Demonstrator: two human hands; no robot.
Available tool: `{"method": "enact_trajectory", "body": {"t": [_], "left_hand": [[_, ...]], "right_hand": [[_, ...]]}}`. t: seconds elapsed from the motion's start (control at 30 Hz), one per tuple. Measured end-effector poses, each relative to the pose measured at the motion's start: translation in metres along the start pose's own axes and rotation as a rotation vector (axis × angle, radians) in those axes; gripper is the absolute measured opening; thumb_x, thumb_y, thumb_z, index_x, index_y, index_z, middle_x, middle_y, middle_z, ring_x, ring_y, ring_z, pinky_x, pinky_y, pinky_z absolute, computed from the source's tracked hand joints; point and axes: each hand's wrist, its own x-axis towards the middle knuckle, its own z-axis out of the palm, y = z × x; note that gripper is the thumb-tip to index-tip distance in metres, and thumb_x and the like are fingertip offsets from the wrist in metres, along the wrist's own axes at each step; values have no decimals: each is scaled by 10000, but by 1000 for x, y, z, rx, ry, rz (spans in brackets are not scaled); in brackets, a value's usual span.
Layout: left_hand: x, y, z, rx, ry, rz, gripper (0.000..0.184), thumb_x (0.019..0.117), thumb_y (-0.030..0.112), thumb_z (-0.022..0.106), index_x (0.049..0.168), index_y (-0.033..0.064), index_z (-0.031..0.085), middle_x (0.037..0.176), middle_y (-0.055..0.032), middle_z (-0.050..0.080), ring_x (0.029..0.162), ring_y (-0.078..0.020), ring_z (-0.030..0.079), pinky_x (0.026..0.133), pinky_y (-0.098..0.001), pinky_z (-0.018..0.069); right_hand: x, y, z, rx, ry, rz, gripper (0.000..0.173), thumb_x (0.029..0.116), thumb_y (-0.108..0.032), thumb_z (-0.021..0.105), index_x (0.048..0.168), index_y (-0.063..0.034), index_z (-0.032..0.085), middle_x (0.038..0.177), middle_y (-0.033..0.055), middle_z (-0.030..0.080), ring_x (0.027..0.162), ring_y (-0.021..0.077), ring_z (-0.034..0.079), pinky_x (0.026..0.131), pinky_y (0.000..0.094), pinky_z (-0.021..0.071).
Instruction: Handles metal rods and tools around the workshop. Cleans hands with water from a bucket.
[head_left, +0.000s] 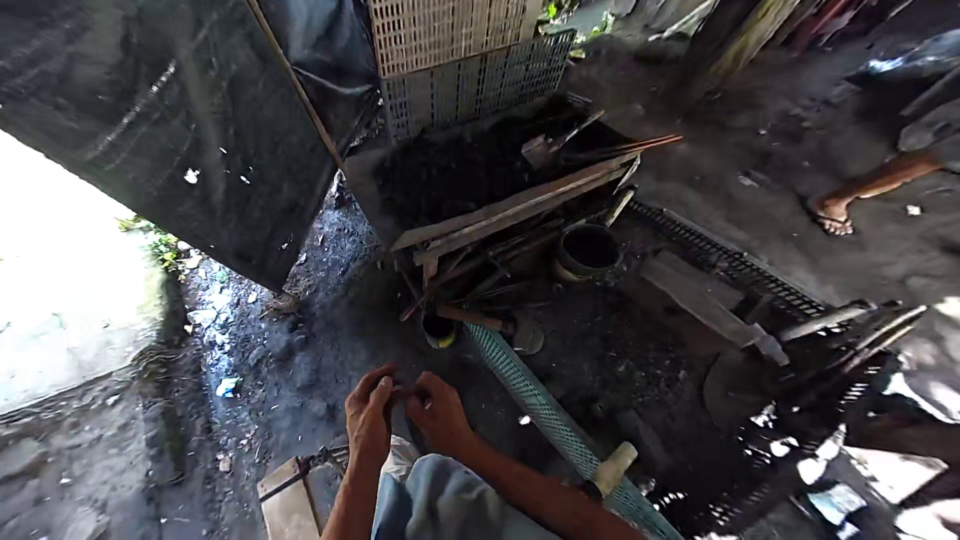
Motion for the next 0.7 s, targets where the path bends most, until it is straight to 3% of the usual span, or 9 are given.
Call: {"method": "enact_trajectory", "body": {"t": [0.17,0.3,0.4,0.5,0.57,0.6,0.67,0.7], "left_hand": [[29,-19,-16,-362,136,-195,331,1068,170,431,1190,-52,644,1107,-215,714,964,-310,728,851,-480,617],[60,-33,-59,-139,144,-321,315,1065,173,504,1228,-58,643,914,-209,729,764,-289,728,684,-443,633],[89,-46,-101,136,25,-319,293,1063,171,522,1191,-43,677,875,-182,742,743,-275,733,677,-430,637],[123,-53,-135,696,-229,-136,276,1026,198,555,1228,102,716,976,-40,759,833,-148,734,801,-390,634],[139,-44,-150,887,-368,86,287,1028,228,558,1249,160,727,1036,-37,752,883,-159,724,839,-425,615],[145,-36,-156,899,-404,197,278,1036,241,561,1244,172,732,1043,-37,755,880,-160,731,820,-424,620],[159,-17,-165,830,-430,405,258,1039,212,560,1206,154,748,1093,-31,767,918,-130,749,825,-379,639],[168,-8,-168,785,-429,497,250,1028,192,561,1170,139,760,1077,-36,772,939,-131,749,831,-371,639]], "right_hand": [[31,30,11,-94,-14,74,142,887,-159,665,993,-66,682,820,37,658,672,125,622,613,317,557],[54,58,20,-266,-128,242,171,925,-194,608,1040,-90,680,853,43,670,703,143,640,655,356,568],[71,72,37,-156,-168,445,231,966,-196,593,1163,-90,649,974,62,699,743,173,688,654,388,612],[98,55,66,289,-142,708,386,975,-149,476,1344,-80,566,1253,110,669,1006,263,697,777,453,610],[118,26,95,606,-146,849,438,1006,-202,398,1402,-96,551,1338,101,624,1131,264,645,905,485,558],[127,8,111,743,-156,885,449,984,-226,388,1378,-106,566,1308,96,640,1131,248,642,922,479,549],[144,-25,143,931,-170,883,365,923,-273,377,1135,-141,643,1083,71,718,1004,197,687,857,435,572],[152,-36,156,1004,-201,838,396,927,-290,349,1127,-147,659,1058,69,726,998,187,689,858,426,569]]}}
